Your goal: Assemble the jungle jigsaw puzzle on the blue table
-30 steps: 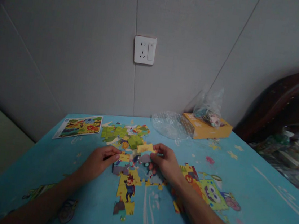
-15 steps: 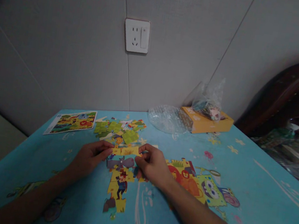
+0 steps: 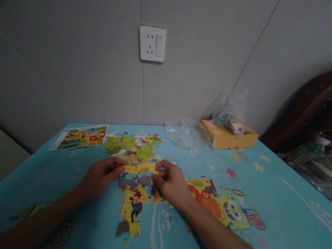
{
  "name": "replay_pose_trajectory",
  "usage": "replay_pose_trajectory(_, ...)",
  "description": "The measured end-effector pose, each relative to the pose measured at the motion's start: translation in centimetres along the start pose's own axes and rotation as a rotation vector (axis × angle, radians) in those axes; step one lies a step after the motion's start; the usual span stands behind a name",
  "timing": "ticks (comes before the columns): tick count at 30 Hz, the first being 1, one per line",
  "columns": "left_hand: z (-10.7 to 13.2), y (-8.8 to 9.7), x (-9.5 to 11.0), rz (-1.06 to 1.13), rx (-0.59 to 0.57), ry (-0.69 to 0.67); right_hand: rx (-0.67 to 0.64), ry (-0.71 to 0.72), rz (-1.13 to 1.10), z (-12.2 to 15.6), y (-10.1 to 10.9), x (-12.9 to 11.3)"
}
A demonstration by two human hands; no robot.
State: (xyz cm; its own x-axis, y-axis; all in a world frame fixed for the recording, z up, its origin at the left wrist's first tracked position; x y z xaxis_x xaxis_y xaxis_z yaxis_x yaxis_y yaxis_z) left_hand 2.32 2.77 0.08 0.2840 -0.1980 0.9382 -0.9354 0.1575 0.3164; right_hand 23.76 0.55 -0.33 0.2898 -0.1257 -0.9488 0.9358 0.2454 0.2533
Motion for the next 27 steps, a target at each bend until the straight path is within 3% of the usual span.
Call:
replay_pose_trajectory(7, -0.2, 0.1, 0.1, 0.045, -0.010, 0.024, -0.055, 0.012, -0.045, 0.1, -0.2, -0.1)
replay_pose_trajectory(13, 0.6, -1.0, 0.2, 0.249, -0.344, 0.220, -0.235, 0.093, -0.047, 1.3, -3.0, -0.3)
replay_pose_trajectory(17, 0.4, 1.1, 0.1, 0.070, -0.402, 0.216, -0.284, 0.210, 0.027, 2.0, -4.1, -0.6)
replay_pose_trajectory(20, 0.2, 3.0, -0.5, -0.128, -0.513, 0.231, -0.215, 0.316, 0.147, 2.0, -3.6, -1.0)
replay_pose_trajectory(24, 0.1, 5.2, -0.5, -0.319, -0.488, 0.211, -0.130, 0.345, 0.247, 1.7, -2.8, -0.9)
replay_pose_trajectory(27, 0.1, 6.0, 0.2, -0.343, -0.474, 0.178, -0.131, 0.347, 0.261, 1.6, -2.7, -0.9)
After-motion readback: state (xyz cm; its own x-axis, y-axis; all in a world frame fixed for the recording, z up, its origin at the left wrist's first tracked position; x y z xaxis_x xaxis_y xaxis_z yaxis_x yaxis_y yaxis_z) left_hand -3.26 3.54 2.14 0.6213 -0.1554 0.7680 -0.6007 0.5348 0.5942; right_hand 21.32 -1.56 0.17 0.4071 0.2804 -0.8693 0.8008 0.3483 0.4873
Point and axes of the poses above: each hand's wrist, its own z-axis away from the middle knuckle, its own y-axis out of the back of the hand, x = y × z, the point moved 5 cm from there along -z, towards the middle knuckle, and after that the axes turned 4 degrees about z, right-handed, at the moved point
